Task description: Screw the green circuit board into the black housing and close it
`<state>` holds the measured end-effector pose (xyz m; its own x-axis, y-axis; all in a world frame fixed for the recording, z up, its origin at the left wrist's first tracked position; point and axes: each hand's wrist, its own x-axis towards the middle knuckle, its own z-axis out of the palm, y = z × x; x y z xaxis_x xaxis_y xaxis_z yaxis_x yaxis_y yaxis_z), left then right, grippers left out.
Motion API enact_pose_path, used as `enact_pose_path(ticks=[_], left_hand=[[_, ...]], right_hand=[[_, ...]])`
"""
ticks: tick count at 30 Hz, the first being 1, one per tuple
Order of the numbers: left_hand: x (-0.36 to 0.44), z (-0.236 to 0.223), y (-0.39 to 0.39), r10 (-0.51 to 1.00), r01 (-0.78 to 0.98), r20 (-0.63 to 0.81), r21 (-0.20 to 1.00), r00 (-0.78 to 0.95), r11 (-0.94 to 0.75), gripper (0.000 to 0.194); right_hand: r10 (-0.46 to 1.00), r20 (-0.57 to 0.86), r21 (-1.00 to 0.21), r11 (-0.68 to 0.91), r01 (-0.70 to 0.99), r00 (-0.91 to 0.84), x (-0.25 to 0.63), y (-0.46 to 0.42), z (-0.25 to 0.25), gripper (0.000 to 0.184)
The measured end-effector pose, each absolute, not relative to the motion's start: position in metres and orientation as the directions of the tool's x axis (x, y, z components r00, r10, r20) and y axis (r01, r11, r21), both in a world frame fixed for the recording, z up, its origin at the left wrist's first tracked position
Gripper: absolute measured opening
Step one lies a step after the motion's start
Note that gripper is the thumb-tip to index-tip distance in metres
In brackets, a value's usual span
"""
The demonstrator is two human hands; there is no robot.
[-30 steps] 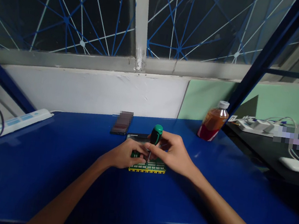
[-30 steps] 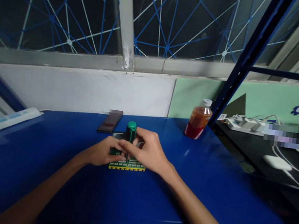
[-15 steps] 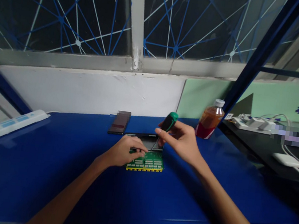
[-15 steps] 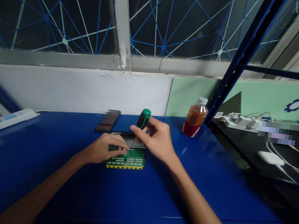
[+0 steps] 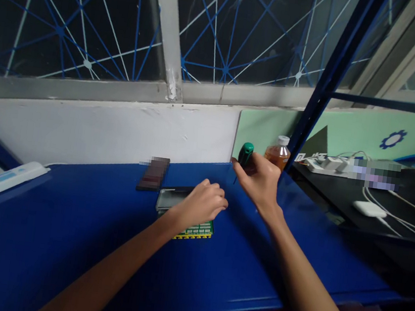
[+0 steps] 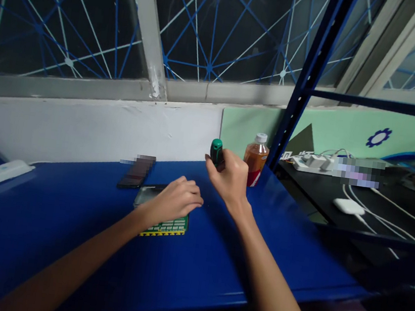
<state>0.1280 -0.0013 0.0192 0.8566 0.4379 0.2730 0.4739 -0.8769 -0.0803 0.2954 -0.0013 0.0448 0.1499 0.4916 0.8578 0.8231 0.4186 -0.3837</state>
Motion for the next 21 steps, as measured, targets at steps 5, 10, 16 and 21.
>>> enact_pose_path(ticks=[5, 10, 16, 21], left_hand=[[0.136, 0.006, 0.004, 0.466, 0.498, 0.272, -0.060, 0.842, -0.865, 0.015], [0.106, 0.018, 0.004, 0.513, 0.533, 0.317, 0.030, 0.797, -0.846, 0.017], [0.036, 0.020, -0.001, 0.634, 0.571, 0.414, 0.282, 0.652, -0.771, 0.017], [0.007, 0.017, -0.008, 0.739, 0.478, 0.391, 0.578, 0.549, -0.661, 0.019]], right_hand=[[0.509, 0.852, -0.366, 0.411, 0.835, 0.123, 0.296, -0.002, 0.044, 0.032], [0.572, 0.814, -0.409, 0.434, 0.802, 0.106, 0.289, -0.002, 0.040, 0.028], [0.792, 0.607, -0.693, 0.489, 0.530, 0.063, 0.261, -0.008, 0.037, 0.029], [0.859, 0.473, -0.801, 0.512, 0.310, -0.196, 0.216, -0.007, 0.042, 0.025]])
